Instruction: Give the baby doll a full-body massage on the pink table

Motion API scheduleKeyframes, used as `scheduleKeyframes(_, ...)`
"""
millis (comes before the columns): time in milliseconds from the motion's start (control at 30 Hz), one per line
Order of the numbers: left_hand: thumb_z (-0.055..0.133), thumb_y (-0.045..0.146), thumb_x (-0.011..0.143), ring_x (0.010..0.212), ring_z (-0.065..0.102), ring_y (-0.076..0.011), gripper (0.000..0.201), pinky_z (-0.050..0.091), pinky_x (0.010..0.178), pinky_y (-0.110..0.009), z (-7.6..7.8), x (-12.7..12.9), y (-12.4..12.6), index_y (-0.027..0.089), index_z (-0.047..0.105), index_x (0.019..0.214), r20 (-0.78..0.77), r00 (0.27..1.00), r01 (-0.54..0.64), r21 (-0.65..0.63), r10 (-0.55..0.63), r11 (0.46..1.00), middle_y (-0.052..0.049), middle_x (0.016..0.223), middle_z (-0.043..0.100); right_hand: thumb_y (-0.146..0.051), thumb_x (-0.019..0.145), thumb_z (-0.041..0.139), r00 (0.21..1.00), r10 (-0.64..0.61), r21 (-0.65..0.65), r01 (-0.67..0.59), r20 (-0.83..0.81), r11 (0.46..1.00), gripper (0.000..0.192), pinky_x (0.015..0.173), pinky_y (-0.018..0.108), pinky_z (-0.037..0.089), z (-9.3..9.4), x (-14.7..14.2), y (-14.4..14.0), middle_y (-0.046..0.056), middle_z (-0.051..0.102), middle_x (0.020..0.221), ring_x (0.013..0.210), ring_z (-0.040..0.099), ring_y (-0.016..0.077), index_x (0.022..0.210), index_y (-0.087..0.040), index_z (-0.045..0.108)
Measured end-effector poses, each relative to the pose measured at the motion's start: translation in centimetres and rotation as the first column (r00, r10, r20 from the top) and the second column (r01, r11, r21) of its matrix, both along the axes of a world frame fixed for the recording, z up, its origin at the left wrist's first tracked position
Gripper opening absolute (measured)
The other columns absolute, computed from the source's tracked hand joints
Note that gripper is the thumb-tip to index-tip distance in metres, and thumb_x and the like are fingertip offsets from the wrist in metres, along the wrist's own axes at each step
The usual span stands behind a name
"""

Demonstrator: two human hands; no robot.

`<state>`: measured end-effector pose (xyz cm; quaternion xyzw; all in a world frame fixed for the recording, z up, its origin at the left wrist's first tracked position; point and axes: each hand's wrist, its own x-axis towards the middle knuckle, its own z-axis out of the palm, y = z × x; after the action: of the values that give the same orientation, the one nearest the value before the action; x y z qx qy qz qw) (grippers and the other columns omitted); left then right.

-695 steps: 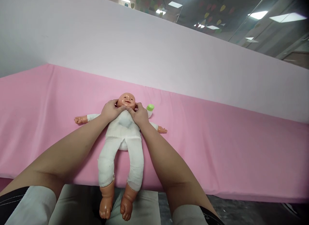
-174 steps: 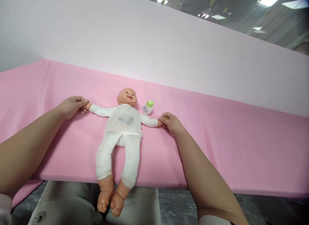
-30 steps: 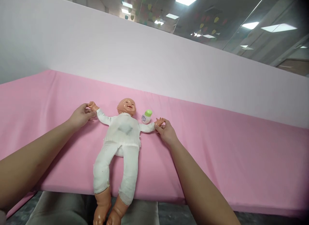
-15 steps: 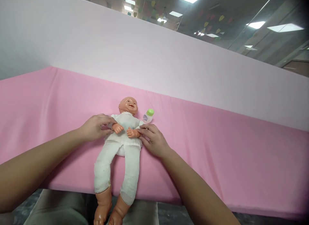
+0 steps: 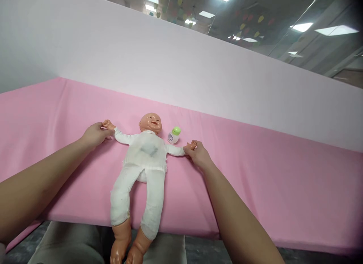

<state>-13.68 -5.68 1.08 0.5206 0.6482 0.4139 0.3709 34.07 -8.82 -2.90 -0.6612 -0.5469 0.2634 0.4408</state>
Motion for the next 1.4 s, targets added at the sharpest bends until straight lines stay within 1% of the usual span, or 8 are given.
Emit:
scheduleKeyframes(133,0.082,0.036,0.078,0.088,0.075,-0.0243,0.047,0.060,0.073,-0.034,-0.3,0.1,0.1,0.015,0.062,0.114,0.060,0.998,0.033,0.040,-0.035,0.999,-0.008,0.102,0.075,-0.050,0.079,0.082,0.999,-0.020,-0.035,0.022,0.047,0.999,0.087,0.092,0.051,0.064,0.0,-0.2,0.0,0.016,0.073,0.130,0.098,0.076,0.0297,0.153,-0.022,0.045)
scheduleKeyframes(300,0.084,0.037,0.077,0.100,0.074,-0.0247,0.055,0.060,0.087,-0.038,1.2,2.0,-2.4,0.023,0.063,0.126,0.017,0.995,0.093,0.282,-0.102,0.955,-0.007,0.116,0.076,-0.050,0.086,0.078,0.995,0.088,0.275,-0.073,-0.040,0.959,0.090,0.098,0.049,0.063,1.8,-3.3,-2.1,0.017,0.066,0.141,0.111,0.075,0.0282,0.159,-0.024,0.032)
scheduleKeyframes(400,0.080,0.039,0.081,0.103,0.072,-0.0255,0.042,0.060,0.089,-0.037,1.9,3.9,-4.5,0.024,0.071,0.119,-0.204,0.943,0.326,0.427,-0.261,0.844,-0.007,0.118,0.077,-0.038,0.085,0.080,0.965,0.217,0.432,-0.259,0.144,0.864,0.067,0.094,0.044,0.064,3.0,-6.3,-4.3,0.013,0.069,0.134,0.112,0.073,0.0272,0.145,-0.027,0.051)
scheduleKeyframes(567,0.069,0.035,0.090,0.106,0.071,-0.0245,0.028,0.059,0.090,-0.036,1.3,5.8,-5.9,0.027,0.079,0.115,-0.556,0.689,0.713,0.407,-0.465,0.571,-0.005,0.116,0.079,-0.017,0.090,0.068,0.686,0.416,0.382,-0.698,0.597,0.606,0.032,0.096,0.045,0.061,3.9,-10.0,-6.7,0.007,0.074,0.116,0.107,0.069,0.0257,0.120,-0.028,0.071)
scheduleKeyframes(800,0.071,0.042,0.087,0.093,0.072,-0.0230,0.039,0.057,0.082,-0.033,1.7,5.4,-5.0,0.028,0.073,0.123,-0.324,0.927,0.306,0.374,-0.186,0.875,-0.002,0.114,0.079,-0.039,0.091,0.074,0.947,0.172,0.387,-0.271,0.272,0.882,0.054,0.085,0.043,0.062,3.4,-7.7,-4.8,0.008,0.075,0.120,0.094,0.072,0.0240,0.142,-0.028,0.060)
scheduleKeyframes(933,0.071,0.044,0.083,0.084,0.071,-0.0227,0.039,0.051,0.071,-0.031,1.8,3.0,-2.8,0.025,0.070,0.118,-0.335,0.942,0.055,0.202,0.016,0.978,-0.001,0.100,0.079,-0.050,0.090,0.073,0.998,-0.014,0.234,-0.002,0.067,0.972,0.071,0.085,0.042,0.061,2.8,-4.2,-2.5,0.007,0.078,0.103,0.087,0.074,0.0241,0.150,-0.023,0.047)
scheduleKeyframes(1133,0.072,0.046,0.084,0.088,0.068,-0.0237,0.038,0.045,0.069,-0.031,0.9,0.5,-0.2,0.017,0.070,0.108,-0.370,0.929,0.030,0.000,-0.027,1.000,-0.005,0.106,0.078,-0.055,0.082,0.079,0.995,0.014,-0.129,-0.001,0.102,0.992,0.068,0.082,0.044,0.061,1.0,-0.6,-0.3,0.009,0.078,0.103,0.088,0.075,0.0276,0.135,-0.021,0.056)
scheduleKeyframes(1400,0.076,0.046,0.082,0.101,0.072,-0.0254,0.052,0.057,0.086,-0.035,1.7,3.0,-3.3,0.025,0.067,0.129,-0.185,0.979,0.144,0.352,-0.082,0.925,-0.004,0.121,0.077,-0.047,0.089,0.075,0.996,0.091,0.315,-0.086,0.002,0.945,0.079,0.089,0.043,0.062,2.3,-4.1,-2.5,0.013,0.073,0.124,0.097,0.075,0.0244,0.154,-0.025,0.037)
